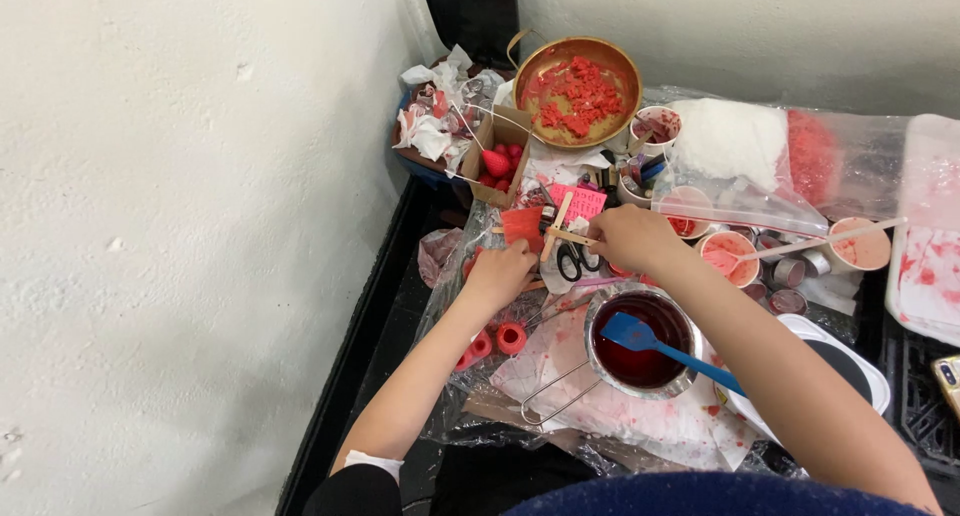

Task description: The recorder is stirring melted red wax in a metal pot and preparing silicone molds for candle making.

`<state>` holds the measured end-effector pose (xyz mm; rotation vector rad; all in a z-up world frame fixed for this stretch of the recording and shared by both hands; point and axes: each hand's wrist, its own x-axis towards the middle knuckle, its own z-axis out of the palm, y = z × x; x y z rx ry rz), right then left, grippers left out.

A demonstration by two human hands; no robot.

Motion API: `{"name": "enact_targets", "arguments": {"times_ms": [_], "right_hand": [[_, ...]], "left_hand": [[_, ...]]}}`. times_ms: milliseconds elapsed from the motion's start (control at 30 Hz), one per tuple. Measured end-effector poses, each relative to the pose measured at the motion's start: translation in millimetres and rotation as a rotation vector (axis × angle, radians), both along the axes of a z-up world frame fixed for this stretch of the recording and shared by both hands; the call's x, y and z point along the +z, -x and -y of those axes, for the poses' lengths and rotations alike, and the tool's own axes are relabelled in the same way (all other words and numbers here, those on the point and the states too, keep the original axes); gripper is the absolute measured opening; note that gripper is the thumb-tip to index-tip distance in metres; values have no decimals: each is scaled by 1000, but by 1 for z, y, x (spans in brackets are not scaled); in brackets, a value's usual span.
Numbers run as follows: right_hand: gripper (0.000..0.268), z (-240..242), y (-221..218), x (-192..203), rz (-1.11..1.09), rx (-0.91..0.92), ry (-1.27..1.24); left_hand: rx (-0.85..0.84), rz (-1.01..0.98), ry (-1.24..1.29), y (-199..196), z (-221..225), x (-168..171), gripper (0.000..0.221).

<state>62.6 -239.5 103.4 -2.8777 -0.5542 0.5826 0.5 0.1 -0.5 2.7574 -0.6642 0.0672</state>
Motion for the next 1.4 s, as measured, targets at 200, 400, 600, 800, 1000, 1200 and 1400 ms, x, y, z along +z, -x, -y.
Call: {"name": "enact_targets", "arguments": {"times_ms": [200, 400, 600, 800, 1000, 1200, 1400], "right_hand": [[22, -3, 8, 20, -82, 8, 38], [25, -4, 14, -7, -83, 80, -68], [29, 0, 14, -14, -125, 48, 77], [27, 10, 10, -2, -153, 35, 19], [29, -4, 14, -8, -122, 105, 9], [27, -27, 17, -40, -217, 126, 19], [32, -37, 21, -32, -179, 171, -49]], "left_hand": [[-37, 72, 85, 13, -8, 24, 21], [-59, 246, 50, 13, -17, 13, 17], [-67, 224, 101, 13, 3, 26, 15], [-62, 203, 75, 7, -12, 30, 12], [24, 166, 179, 22, -45, 82, 16], [157, -68, 661, 32, -69, 68, 16], [336, -145, 933, 47, -83, 19, 23]]}}
